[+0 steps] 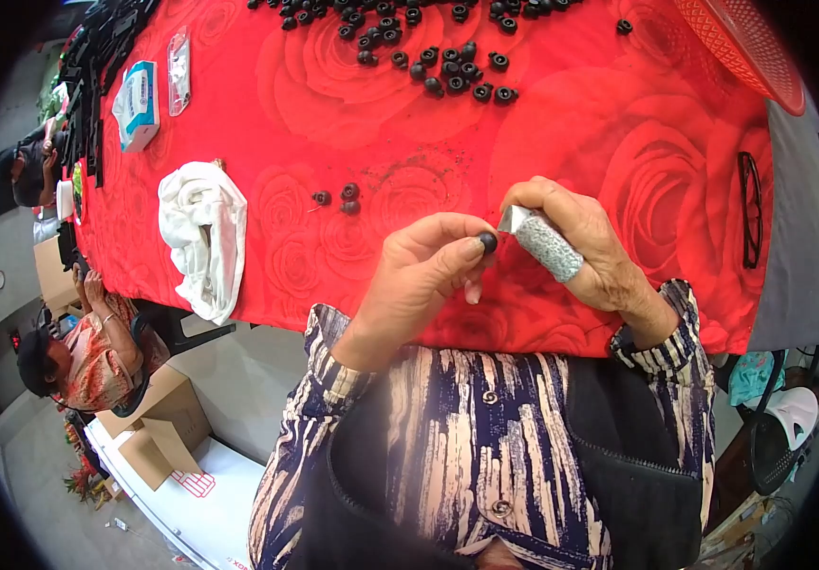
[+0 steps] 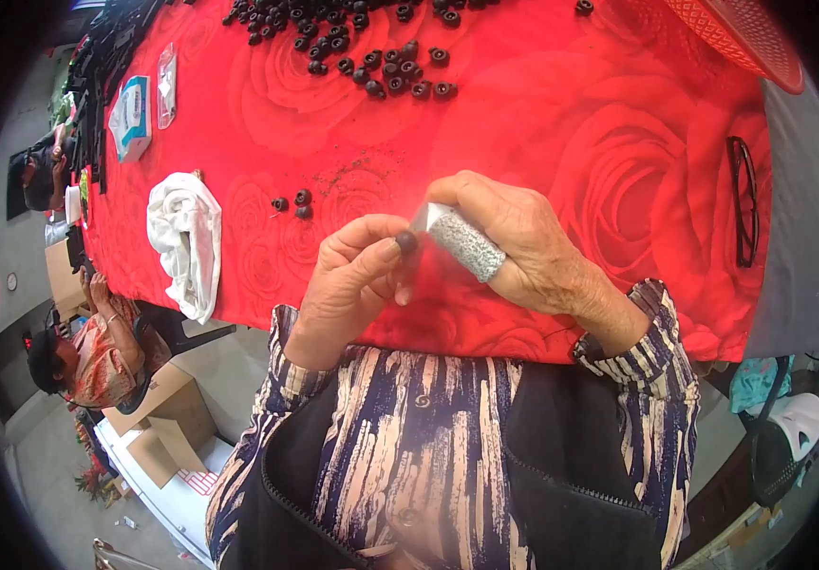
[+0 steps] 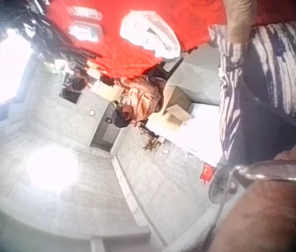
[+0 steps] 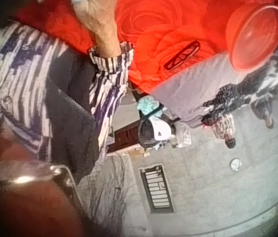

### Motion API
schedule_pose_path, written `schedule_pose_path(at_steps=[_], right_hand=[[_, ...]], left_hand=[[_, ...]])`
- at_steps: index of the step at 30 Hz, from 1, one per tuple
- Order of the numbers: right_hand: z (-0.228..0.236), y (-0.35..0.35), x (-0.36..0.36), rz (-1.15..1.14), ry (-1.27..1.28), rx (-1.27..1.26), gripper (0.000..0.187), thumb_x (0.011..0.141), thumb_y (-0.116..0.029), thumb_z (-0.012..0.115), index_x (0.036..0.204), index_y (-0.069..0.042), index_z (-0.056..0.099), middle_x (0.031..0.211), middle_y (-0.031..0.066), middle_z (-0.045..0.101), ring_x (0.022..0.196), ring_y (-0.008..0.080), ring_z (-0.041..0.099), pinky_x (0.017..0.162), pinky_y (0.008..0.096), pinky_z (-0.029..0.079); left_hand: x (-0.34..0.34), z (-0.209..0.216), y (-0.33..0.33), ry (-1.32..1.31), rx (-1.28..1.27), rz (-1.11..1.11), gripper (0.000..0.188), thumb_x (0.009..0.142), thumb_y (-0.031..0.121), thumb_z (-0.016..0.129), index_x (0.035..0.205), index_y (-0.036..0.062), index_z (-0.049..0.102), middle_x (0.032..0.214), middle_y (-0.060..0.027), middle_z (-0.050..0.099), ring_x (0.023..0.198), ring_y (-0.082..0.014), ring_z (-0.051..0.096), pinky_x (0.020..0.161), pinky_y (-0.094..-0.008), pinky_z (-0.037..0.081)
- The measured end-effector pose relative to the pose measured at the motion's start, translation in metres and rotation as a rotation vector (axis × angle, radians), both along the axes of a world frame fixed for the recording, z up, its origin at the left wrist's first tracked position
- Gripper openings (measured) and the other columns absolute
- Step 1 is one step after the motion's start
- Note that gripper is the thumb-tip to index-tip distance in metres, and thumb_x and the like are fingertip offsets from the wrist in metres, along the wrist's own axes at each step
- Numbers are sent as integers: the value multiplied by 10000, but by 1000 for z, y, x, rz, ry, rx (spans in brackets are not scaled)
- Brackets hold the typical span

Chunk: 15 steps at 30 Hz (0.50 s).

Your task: The person cleans small black plastic parts with a white cloth on a table.

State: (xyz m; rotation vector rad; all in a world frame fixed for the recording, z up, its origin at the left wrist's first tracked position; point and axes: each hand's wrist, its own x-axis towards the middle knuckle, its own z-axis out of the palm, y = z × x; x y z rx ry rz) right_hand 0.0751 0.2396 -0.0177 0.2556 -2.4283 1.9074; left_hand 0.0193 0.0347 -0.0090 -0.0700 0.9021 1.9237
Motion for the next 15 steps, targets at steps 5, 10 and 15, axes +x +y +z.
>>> schedule_pose_path(at_steps=[5,10,15], right_hand=[[1,1,-3,48,44,91,234,831,-156,590,1023,-25,560,856,125,585,770,316,605,652,375,469],[0,2,-3,38,50,114,231,816,-139,598,1015,-27,563,851,124,587,755,313,607,634,374,468],[1,3,-3,58,39,136,213,815,-142,602,993,-30,566,839,120,590,753,311,610,626,376,468]], left_hand=[[0,0,2,-15,-21,-4,207,919,83,573,1104,-11,586,949,-60,638,831,-103,607,607,-244,500],[0,0,2,-37,-5,-17,210,923,83,567,1109,-12,583,952,-58,636,840,-103,607,614,-249,502],[1,-1,2,-31,-24,-19,214,925,85,563,1112,-19,576,959,-57,632,838,-108,603,619,-254,501]])
